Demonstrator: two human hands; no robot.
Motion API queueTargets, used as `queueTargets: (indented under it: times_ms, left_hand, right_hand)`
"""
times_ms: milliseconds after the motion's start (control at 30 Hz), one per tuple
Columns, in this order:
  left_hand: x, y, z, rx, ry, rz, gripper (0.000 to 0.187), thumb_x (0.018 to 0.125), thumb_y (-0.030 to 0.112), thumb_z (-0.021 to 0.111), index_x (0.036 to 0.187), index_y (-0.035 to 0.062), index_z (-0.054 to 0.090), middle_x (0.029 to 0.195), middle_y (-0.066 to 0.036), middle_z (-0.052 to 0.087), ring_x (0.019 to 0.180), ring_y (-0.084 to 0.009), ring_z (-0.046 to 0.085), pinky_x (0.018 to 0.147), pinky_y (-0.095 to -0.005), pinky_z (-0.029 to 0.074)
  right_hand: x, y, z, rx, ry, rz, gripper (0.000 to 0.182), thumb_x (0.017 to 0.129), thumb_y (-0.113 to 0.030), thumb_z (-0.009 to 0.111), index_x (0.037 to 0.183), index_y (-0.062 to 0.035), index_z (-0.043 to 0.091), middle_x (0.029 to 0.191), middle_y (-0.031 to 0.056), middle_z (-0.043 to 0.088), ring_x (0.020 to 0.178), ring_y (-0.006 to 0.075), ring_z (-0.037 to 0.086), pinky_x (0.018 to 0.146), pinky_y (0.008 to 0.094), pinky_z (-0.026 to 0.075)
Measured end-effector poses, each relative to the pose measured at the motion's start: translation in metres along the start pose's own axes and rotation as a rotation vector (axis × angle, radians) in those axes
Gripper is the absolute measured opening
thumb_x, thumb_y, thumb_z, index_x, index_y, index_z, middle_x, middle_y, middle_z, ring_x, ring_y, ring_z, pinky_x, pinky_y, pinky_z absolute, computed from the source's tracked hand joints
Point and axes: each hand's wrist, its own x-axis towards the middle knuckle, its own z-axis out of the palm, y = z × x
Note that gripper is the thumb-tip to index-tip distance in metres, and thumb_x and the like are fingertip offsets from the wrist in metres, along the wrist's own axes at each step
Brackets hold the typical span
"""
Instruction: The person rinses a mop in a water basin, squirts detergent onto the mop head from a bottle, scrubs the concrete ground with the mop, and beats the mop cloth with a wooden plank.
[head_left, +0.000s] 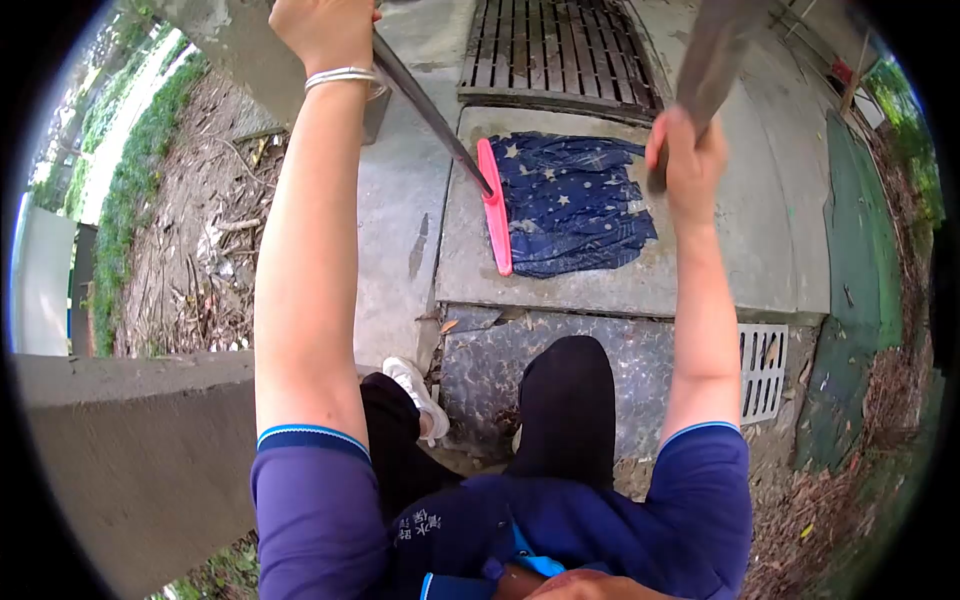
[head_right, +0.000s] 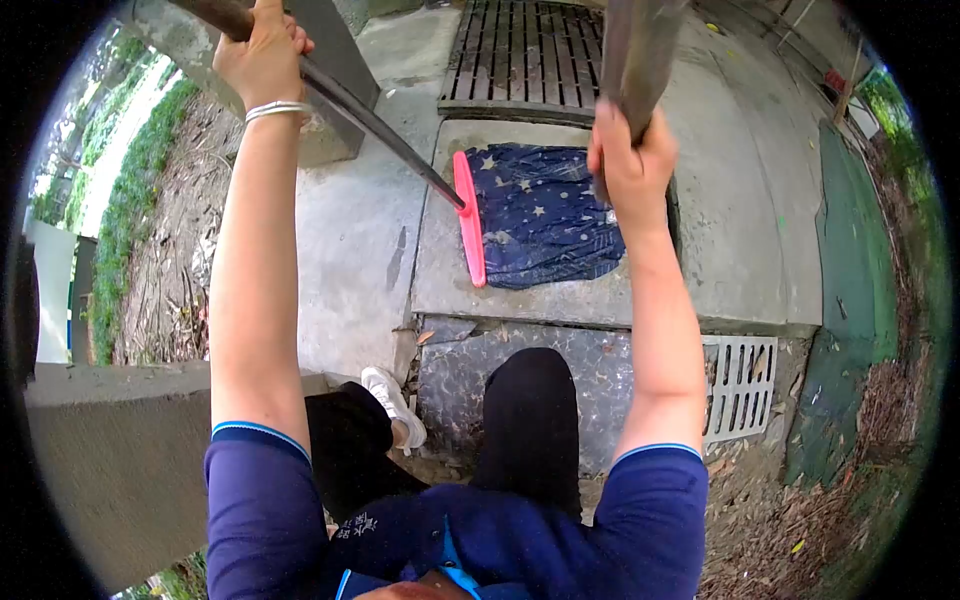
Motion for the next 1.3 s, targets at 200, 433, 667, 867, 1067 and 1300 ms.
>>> queueTargets:
  times_ms: [200, 433, 667, 867, 1067, 1300]
  left_hand:
    - [-0.008, 0.002, 0.007, 0.034, -0.030, 0.054, 0.031, 0.086, 0.026, 0.065, 0.068, 0.0080, 0.046, 0.050, 0.001, 0.044, 0.036, -0.0090, 0.043, 0.033, -0.0236, 0.036]
    - [-0.023, 0.010, 0.016, -0.093, -0.090, 0.075, 0.030, 0.083, 0.020, 0.067, 0.068, 0.0036, 0.048, 0.054, -0.004, 0.047, 0.041, -0.0114, 0.045, 0.039, -0.0268, 0.041]
    - [-0.029, 0.010, 0.026, -0.084, -0.111, 0.078, 0.027, 0.085, 0.016, 0.066, 0.071, 0.0040, 0.046, 0.055, -0.004, 0.048, 0.042, -0.0104, 0.045, 0.039, -0.0260, 0.041]
    - [-0.039, 0.015, 0.042, -0.038, -0.133, 0.093, 0.027, 0.085, 0.014, 0.065, 0.070, 0.0046, 0.045, 0.054, -0.005, 0.048, 0.043, -0.0109, 0.045, 0.040, -0.0263, 0.041]
    - [-0.039, 0.011, 0.044, -0.054, -0.160, 0.094, 0.026, 0.085, 0.015, 0.064, 0.072, 0.0037, 0.045, 0.054, -0.004, 0.047, 0.042, -0.0108, 0.045, 0.040, -0.0258, 0.041]
    - [-0.039, 0.010, 0.045, -0.052, -0.139, 0.090, 0.025, 0.085, 0.015, 0.064, 0.073, 0.0029, 0.046, 0.054, -0.004, 0.048, 0.041, -0.0101, 0.045, 0.038, -0.0251, 0.040]
  right_hand:
    - [-0.048, 0.103, 0.008, -0.029, 0.128, -0.218, 0.006, 0.089, -0.008, 0.051, 0.087, -0.0034, 0.053, 0.066, 0.0019, 0.053, 0.051, 0.0104, 0.048, 0.048, 0.0249, 0.039]
    - [-0.342, 0.239, -0.084, -0.652, -0.275, 0.847, 0.033, 0.076, -0.029, 0.068, 0.085, 0.0029, 0.062, 0.068, 0.0163, 0.062, 0.063, 0.0300, 0.063, 0.058, 0.0387, 0.049]
    - [-0.110, 0.078, -0.084, -0.424, -0.092, 0.537, 0.027, 0.073, -0.018, 0.069, 0.093, -0.0022, 0.060, 0.065, 0.0045, 0.058, 0.048, 0.0105, 0.051, 0.044, 0.0279, 0.043]
    - [0.025, 0.025, -0.063, -0.342, 0.292, -0.085, 0.019, 0.073, -0.010, 0.065, 0.087, -0.0008, 0.056, 0.067, 0.0091, 0.058, 0.061, 0.0153, 0.053, 0.059, 0.0301, 0.045]
    - [-0.185, 0.215, -0.127, -0.802, 0.121, 0.501, 0.038, 0.080, -0.018, 0.062, 0.115, -0.0062, 0.056, 0.101, 0.0205, 0.063, 0.095, 0.0355, 0.061, 0.078, 0.0420, 0.049]
    - [-0.291, 0.220, -0.161, -0.642, -0.083, 1.172, 0.026, 0.063, -0.011, 0.066, 0.085, 0.0025, 0.062, 0.058, 0.0136, 0.061, 0.045, 0.0218, 0.060, 0.045, 0.0361, 0.049]
